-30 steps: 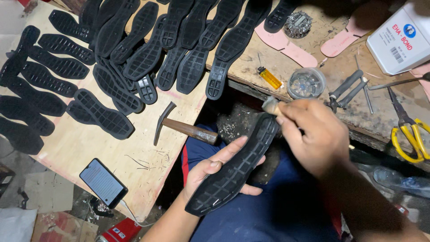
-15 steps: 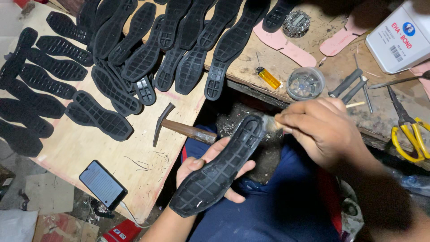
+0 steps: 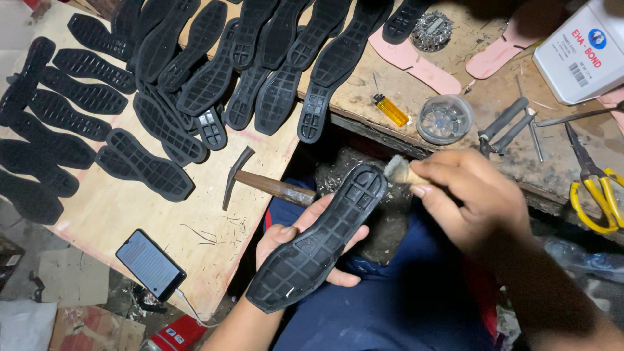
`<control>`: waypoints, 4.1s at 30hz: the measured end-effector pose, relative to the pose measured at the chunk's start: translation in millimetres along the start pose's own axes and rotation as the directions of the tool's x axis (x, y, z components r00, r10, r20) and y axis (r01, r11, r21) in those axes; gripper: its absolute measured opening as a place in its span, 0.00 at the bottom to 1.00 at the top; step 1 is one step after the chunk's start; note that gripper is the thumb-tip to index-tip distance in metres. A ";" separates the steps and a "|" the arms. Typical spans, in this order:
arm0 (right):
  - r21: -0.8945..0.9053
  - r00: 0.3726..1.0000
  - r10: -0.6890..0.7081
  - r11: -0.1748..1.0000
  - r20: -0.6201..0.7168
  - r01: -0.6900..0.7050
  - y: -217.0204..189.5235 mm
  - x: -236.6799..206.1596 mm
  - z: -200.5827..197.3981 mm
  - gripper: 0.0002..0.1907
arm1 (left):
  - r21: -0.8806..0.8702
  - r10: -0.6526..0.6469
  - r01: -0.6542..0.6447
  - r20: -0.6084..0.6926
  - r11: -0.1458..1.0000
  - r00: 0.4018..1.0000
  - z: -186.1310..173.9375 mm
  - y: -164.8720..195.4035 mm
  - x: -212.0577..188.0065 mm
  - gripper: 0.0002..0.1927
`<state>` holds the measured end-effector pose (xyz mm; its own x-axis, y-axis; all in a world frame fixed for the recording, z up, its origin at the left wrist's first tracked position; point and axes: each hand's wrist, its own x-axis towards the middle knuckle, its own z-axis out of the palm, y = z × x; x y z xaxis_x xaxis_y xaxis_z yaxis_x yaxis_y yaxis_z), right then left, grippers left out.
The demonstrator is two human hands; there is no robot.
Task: The person sits on the floor of a shoe workshop and uses a brush to apply glue to the textured underside of rubber shoe soles, working one sole at a time. They set a finished sole on the table, pick up a new one, and continue brushing glue across the sole surface.
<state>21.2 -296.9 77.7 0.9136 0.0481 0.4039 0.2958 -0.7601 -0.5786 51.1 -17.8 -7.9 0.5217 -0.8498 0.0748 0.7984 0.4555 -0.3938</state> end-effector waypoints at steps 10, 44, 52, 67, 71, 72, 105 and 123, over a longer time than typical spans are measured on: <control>-0.098 0.997 -0.075 0.992 0.034 0.078 -22.9 -1.5 20.9 0.12 | 0.362 0.048 -0.026 -0.051 0.932 0.998 0.2 -7.5 8.6 0.43; 0.008 0.931 -0.276 0.959 0.240 0.282 -64.5 2.0 58.2 0.11 | 0.366 0.140 -0.195 0.173 0.910 0.975 2.6 6.3 58.9 0.42; 0.044 0.952 -0.272 0.962 0.141 0.268 -55.6 -4.2 68.8 0.11 | 0.411 0.225 -0.273 0.162 0.870 0.961 -6.1 15.6 69.5 0.39; 0.041 0.909 -0.275 0.960 0.314 0.276 -53.5 -14.2 65.6 0.14 | 0.298 0.333 -0.401 0.255 0.866 0.908 -2.1 33.1 67.4 0.38; -0.084 0.962 -0.153 0.981 0.225 0.175 -54.7 -24.4 61.7 0.12 | 0.351 0.357 -0.453 0.306 0.819 0.882 6.4 39.9 62.0 0.37; -0.086 0.970 -0.133 0.985 0.202 0.153 -55.3 -25.0 61.9 0.11 | 0.344 0.358 -0.449 0.298 0.824 0.885 7.5 39.0 62.5 0.38; 0.087 0.882 -0.415 0.910 0.225 0.406 -45.2 15.3 36.9 0.08 | 0.407 0.177 -0.161 0.000 0.899 0.984 8.3 -3.5 32.9 0.50; -0.042 0.997 -0.081 0.996 -0.012 0.080 -24.7 19.6 19.1 0.11 | 0.230 -0.041 0.041 -0.004 0.972 0.999 -5.1 -2.3 -6.0 0.55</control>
<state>37.1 -264.8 86.4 0.8833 0.1012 0.4578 0.3557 -0.7807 -0.5138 44.7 -15.1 -12.1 0.4870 -0.8691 0.0869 0.8670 0.4690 -0.1686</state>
